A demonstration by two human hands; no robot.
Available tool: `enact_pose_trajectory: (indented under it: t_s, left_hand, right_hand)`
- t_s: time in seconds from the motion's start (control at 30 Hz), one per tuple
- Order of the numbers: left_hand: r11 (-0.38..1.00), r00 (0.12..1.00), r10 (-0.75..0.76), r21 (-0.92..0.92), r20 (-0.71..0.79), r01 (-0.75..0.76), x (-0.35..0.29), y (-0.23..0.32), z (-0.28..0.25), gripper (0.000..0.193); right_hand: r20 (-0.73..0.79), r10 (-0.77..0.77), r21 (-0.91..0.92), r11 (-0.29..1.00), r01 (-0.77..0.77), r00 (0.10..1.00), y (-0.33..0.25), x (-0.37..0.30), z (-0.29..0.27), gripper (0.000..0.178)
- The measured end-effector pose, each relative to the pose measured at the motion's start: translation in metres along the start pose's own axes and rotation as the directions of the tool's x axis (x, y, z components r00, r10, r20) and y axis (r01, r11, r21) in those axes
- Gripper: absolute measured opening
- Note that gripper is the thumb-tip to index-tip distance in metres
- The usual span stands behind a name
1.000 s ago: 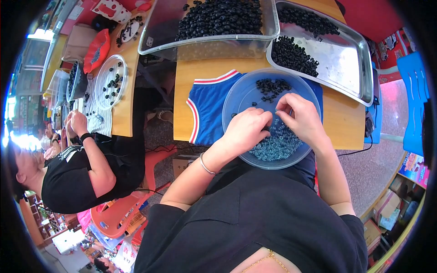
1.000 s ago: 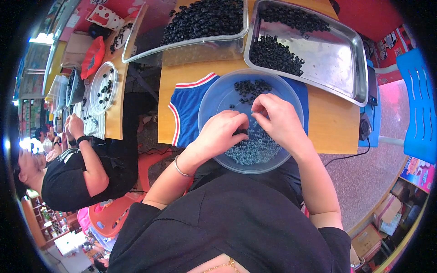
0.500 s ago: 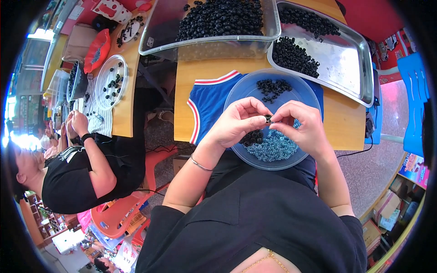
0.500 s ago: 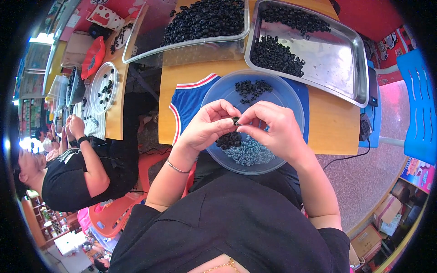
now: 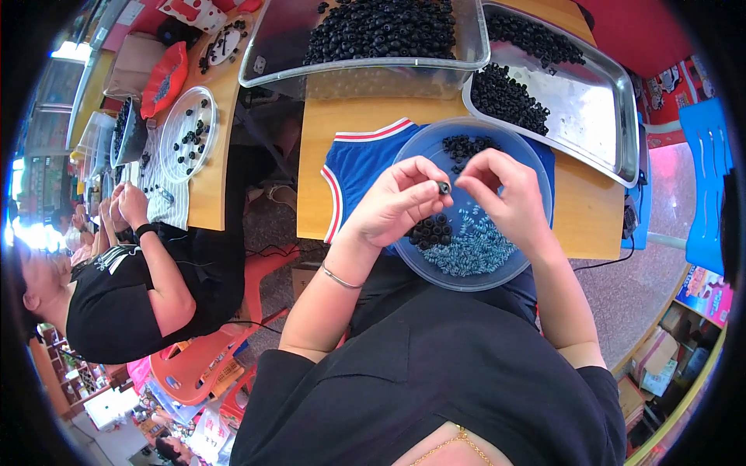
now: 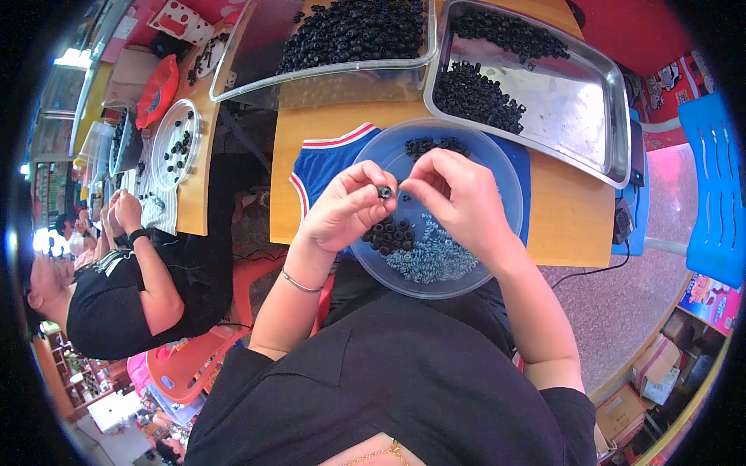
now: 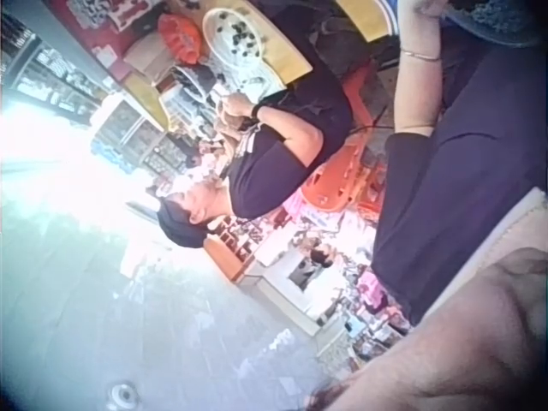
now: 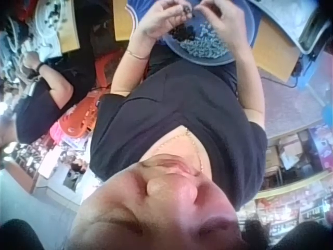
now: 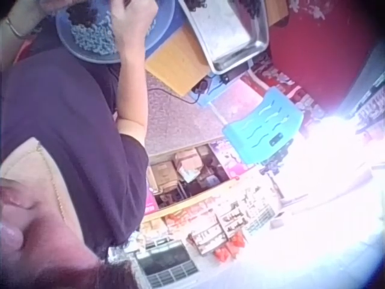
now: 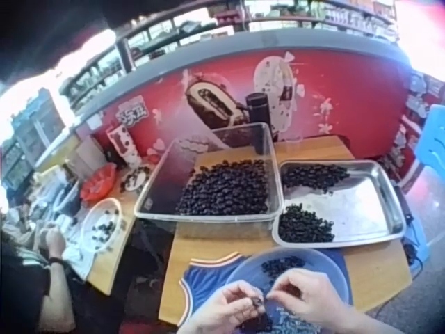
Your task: The person assembles small plastic components by hand, taking small black pieces and inserting small fittings into them.
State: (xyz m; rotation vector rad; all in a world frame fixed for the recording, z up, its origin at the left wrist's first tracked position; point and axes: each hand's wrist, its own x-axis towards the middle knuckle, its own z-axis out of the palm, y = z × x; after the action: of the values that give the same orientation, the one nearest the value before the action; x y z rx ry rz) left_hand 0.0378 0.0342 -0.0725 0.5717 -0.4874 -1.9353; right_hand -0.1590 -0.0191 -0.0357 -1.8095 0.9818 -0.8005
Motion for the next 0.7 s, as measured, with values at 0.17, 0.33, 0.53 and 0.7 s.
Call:
enact_pose_trajectory:
  t_s: [0.17,0.33,0.53,0.7]
  left_hand:
    - [0.991,0.994,0.104,-0.085,0.037,-0.101,0.001,0.006,-0.005,0.009]
    - [0.991,0.994,0.093,-0.104,0.057,-0.087,0.002,0.000,-0.003,0.009]
    - [0.995,0.999,0.021,-0.098,0.045,-0.016,0.003,-0.006,-0.001,0.016]
    - [0.992,0.998,-0.024,-0.121,0.055,0.031,0.003,-0.010,-0.002,0.020]
  right_hand:
    - [0.294,-0.084,-0.446,0.869,0.215,0.952,0.017,-0.003,0.012,0.022]
    - [0.300,-0.049,-0.585,0.779,0.224,0.953,0.022,-0.008,0.024,0.016]
    - [0.207,-0.064,-0.431,0.890,0.149,0.976,0.025,-0.008,0.007,0.012]
    - [0.101,0.108,0.002,0.994,-0.108,0.989,0.011,-0.011,-0.011,0.018]
